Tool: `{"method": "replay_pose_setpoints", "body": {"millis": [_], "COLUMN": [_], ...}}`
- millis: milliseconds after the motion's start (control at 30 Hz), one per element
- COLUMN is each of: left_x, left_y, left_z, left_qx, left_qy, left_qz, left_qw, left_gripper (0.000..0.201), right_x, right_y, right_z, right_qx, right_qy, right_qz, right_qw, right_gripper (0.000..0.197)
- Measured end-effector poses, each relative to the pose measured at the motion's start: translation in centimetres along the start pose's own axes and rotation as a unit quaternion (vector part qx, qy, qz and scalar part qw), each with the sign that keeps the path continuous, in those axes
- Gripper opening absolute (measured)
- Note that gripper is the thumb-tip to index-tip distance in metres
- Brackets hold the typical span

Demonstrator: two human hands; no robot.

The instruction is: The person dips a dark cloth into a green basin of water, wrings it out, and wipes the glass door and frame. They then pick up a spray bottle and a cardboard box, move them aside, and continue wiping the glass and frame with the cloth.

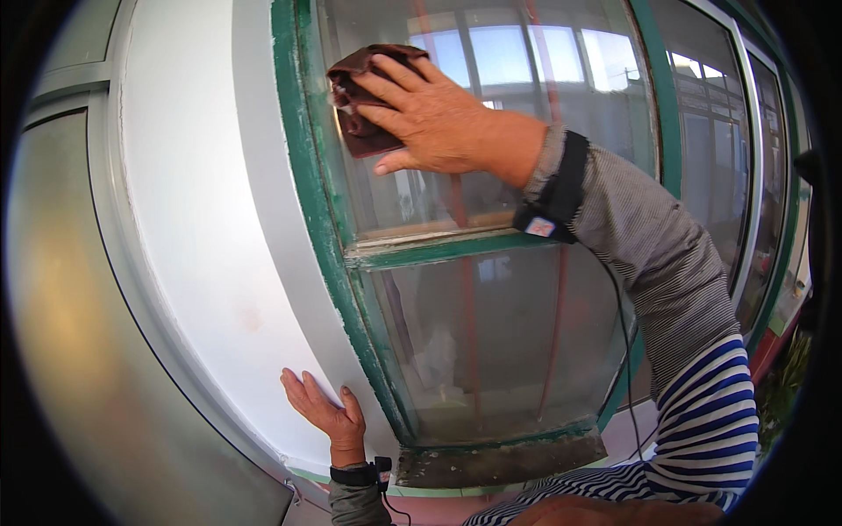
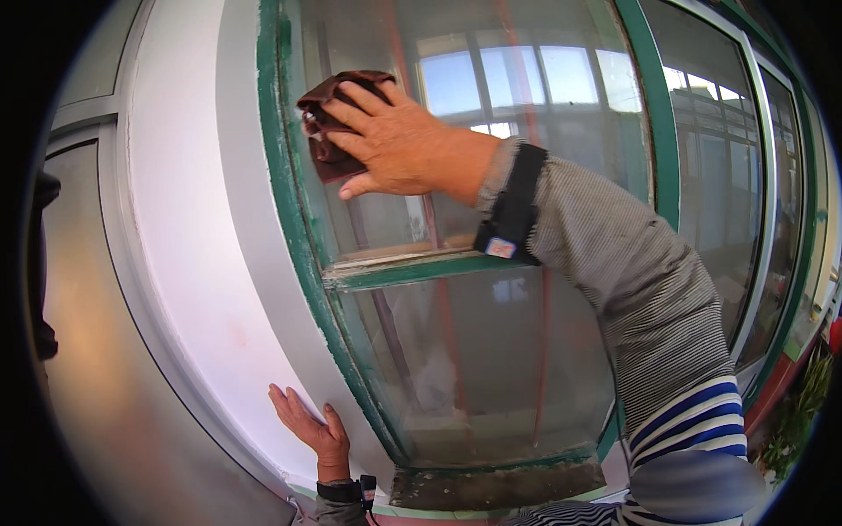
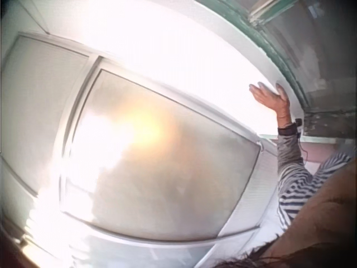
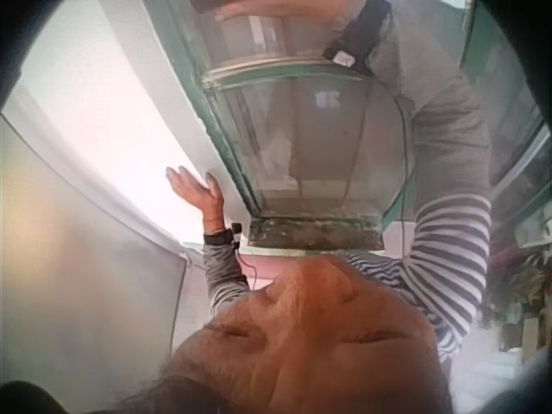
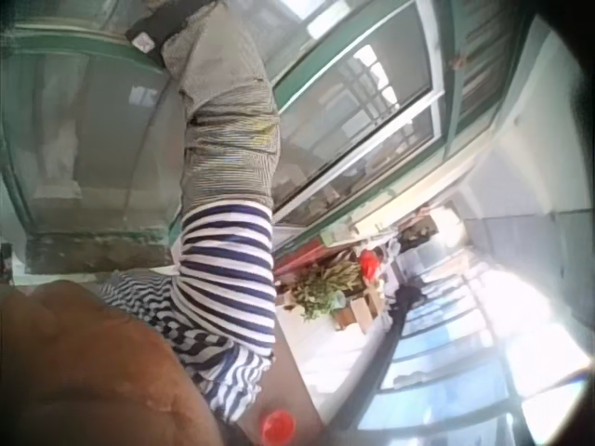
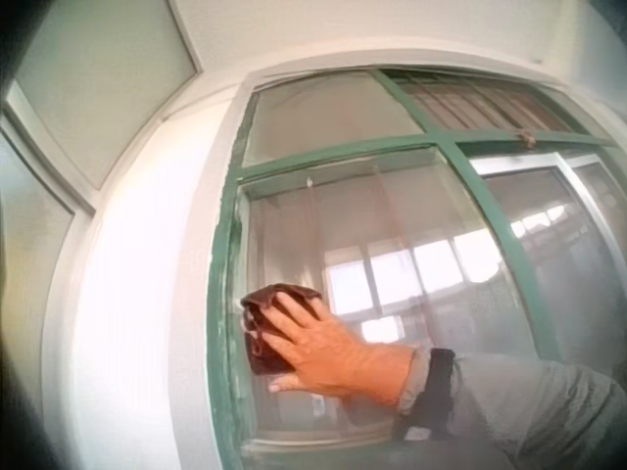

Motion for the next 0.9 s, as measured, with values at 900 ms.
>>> {"method": "replay_pose_setpoints", "body": {"millis": [900], "left_x": [-1.3], "left_y": [-4.3], "left_z": [-3.1], "left_qx": [-0.016], "left_qy": [-0.036], "left_qz": [0.007], "left_qw": [0.999], "left_gripper": [0.070], "right_x": [-8.6], "right_y": [25.7], "right_z": [-20.7], "right_qx": [0.077], "right_qy": [0.212], "right_qz": [0.192], "right_qw": [0.955], "right_gripper": [0.085]}}
Point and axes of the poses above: each hand's wrist, its own y-axis away from the middle knuckle, its own x-axis out of the palm, z = x × y, the point moved 9 cm from there along -y, towards the middle knuckle, and after that the axes turned 13 degrees about y, right-handed, at the moved point
